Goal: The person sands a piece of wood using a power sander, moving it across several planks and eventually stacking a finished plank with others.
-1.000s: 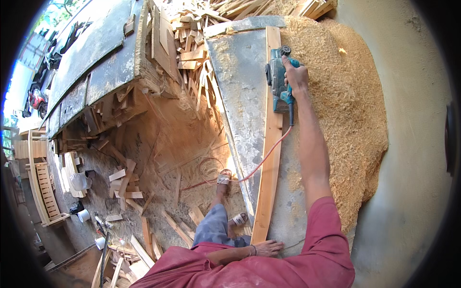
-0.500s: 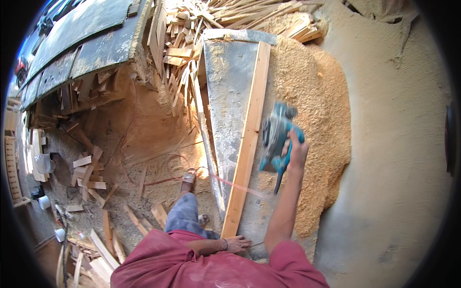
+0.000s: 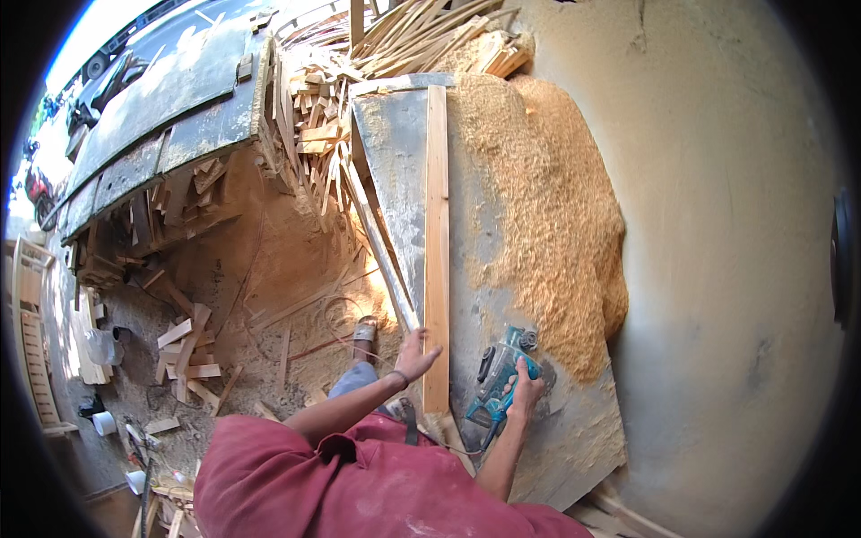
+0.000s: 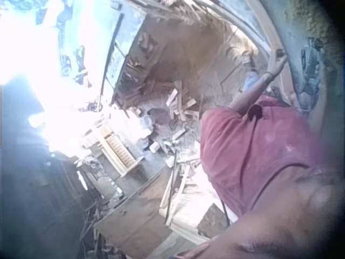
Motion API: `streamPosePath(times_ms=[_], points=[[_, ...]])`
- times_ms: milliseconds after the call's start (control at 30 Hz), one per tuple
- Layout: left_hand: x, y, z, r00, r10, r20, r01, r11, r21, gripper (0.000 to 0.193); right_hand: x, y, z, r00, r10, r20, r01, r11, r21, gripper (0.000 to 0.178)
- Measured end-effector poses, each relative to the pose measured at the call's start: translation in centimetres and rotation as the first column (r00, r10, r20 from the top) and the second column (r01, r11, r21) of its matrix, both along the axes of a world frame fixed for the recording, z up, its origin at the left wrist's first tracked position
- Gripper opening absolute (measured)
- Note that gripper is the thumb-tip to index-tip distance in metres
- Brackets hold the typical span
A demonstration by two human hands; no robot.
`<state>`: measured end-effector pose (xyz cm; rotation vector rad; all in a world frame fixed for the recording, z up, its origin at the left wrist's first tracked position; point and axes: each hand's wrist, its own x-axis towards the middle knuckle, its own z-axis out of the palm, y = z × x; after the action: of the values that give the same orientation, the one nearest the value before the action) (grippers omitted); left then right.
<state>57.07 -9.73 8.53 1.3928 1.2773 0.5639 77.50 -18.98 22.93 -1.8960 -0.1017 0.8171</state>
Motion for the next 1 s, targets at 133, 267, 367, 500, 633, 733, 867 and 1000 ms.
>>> streamPosePath(times_ms=[133, 267, 367, 500, 633, 733, 867, 1000], points=[[3.5, -5.4, -5.9, 0.911, 0.116, -0.395, -0.135, 0.991, -0.019, 0.113, -1.3, -5.5, -0.9, 0.999, -0.048, 0.011, 0.048, 0.999, 0.002, 0.033], [5.7, -8.2, -4.3, 0.914, 0.08, -0.398, -0.148, 0.978, -0.144, 0.133, -1.8, -10.9, -2.0, 0.996, -0.075, 0.043, 0.076, 0.997, -0.005, 0.034], [4.9, -7.2, -3.0, 0.945, 0.019, -0.328, -0.106, 0.962, -0.25, 0.133, -2.0, -13.7, -2.7, 0.989, -0.147, 0.015, 0.146, 0.989, 0.019, 0.034], [0.6, -7.3, -5.3, 0.984, 0.13, 0.124, -0.131, 0.991, 0.0, 0.121, -3.5, -14.8, -2.6, 0.984, -0.175, -0.023, 0.176, 0.983, 0.047, 0.036], [-5.7, -6.7, 1.3, 0.729, 0.271, 0.628, 0.205, 0.79, -0.578, 0.104, -3.6, -15.5, -3.2, 0.986, -0.159, 0.052, 0.159, 0.987, -0.003, 0.037], [-10.8, -5.9, 2.2, 0.514, 0.334, 0.79, 0.416, 0.708, -0.57, 0.052, -4.0, -14.6, -3.3, 0.988, -0.118, 0.1, 0.122, 0.992, -0.037, 0.042], [-13.2, -5.8, 1.5, 0.509, 0.445, 0.737, 0.413, 0.625, -0.663, 0.056, -4.3, -13.2, -2.9, 0.991, -0.083, 0.101, 0.087, 0.996, -0.028, 0.048], [-13.6, -6.3, 1.6, 0.72, 0.312, 0.62, 0.168, 0.788, -0.592, 0.042, -4.4, -12.4, -3.1, 0.997, -0.065, 0.051, 0.065, 0.998, -0.003, 0.044]])
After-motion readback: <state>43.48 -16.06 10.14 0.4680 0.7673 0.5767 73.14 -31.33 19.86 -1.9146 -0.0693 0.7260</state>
